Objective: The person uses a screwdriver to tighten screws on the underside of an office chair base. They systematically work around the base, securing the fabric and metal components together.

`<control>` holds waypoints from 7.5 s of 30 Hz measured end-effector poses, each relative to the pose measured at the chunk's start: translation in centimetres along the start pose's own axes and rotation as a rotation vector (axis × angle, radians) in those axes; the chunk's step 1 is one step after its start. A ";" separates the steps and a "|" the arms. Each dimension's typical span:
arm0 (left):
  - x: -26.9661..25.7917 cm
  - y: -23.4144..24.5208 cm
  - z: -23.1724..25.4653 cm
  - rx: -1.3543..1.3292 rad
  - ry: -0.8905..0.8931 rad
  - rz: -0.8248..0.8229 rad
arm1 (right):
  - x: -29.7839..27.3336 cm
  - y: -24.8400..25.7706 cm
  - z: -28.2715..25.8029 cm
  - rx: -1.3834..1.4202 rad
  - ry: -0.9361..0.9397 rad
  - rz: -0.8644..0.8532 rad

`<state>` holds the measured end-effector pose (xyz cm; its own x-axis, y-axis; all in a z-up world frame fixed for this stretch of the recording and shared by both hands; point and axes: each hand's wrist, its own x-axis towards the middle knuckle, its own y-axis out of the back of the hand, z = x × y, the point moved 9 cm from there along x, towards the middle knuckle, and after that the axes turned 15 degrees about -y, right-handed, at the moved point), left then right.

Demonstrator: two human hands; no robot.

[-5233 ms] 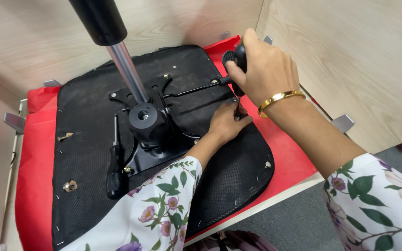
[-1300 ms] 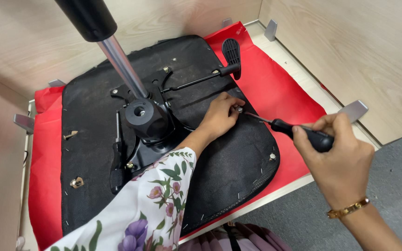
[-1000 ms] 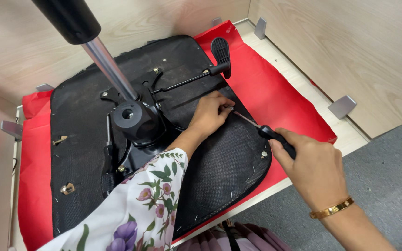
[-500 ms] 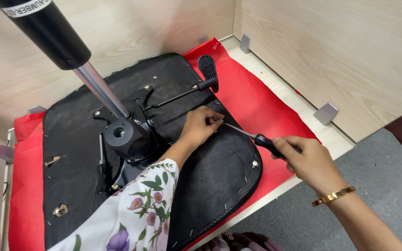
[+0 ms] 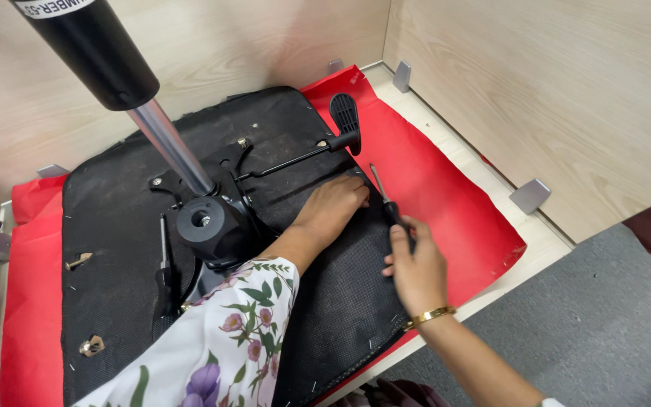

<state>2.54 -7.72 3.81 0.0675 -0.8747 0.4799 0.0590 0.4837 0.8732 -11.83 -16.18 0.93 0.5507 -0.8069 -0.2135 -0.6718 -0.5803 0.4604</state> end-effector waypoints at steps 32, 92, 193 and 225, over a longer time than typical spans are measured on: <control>-1.2 0.7 -0.4 -0.201 0.435 0.069 | -3.0 -0.5 -1.1 0.025 0.184 0.080; -3.9 -2.0 -4.1 -0.428 0.558 0.147 | -4.4 0.3 -1.0 -0.014 0.437 0.262; -2.0 1.1 0.4 0.013 0.550 -0.040 | -0.1 1.7 -2.0 0.491 0.100 -0.299; 0.3 -4.7 -2.2 0.301 0.511 -0.229 | 1.0 1.8 -3.1 0.469 0.247 -0.403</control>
<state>4.51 -10.20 -0.37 0.5576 -0.7940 0.2422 -0.1491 0.1912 0.9702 -10.94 -17.73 4.20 0.8636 -0.5005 -0.0610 -0.5034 -0.8626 -0.0498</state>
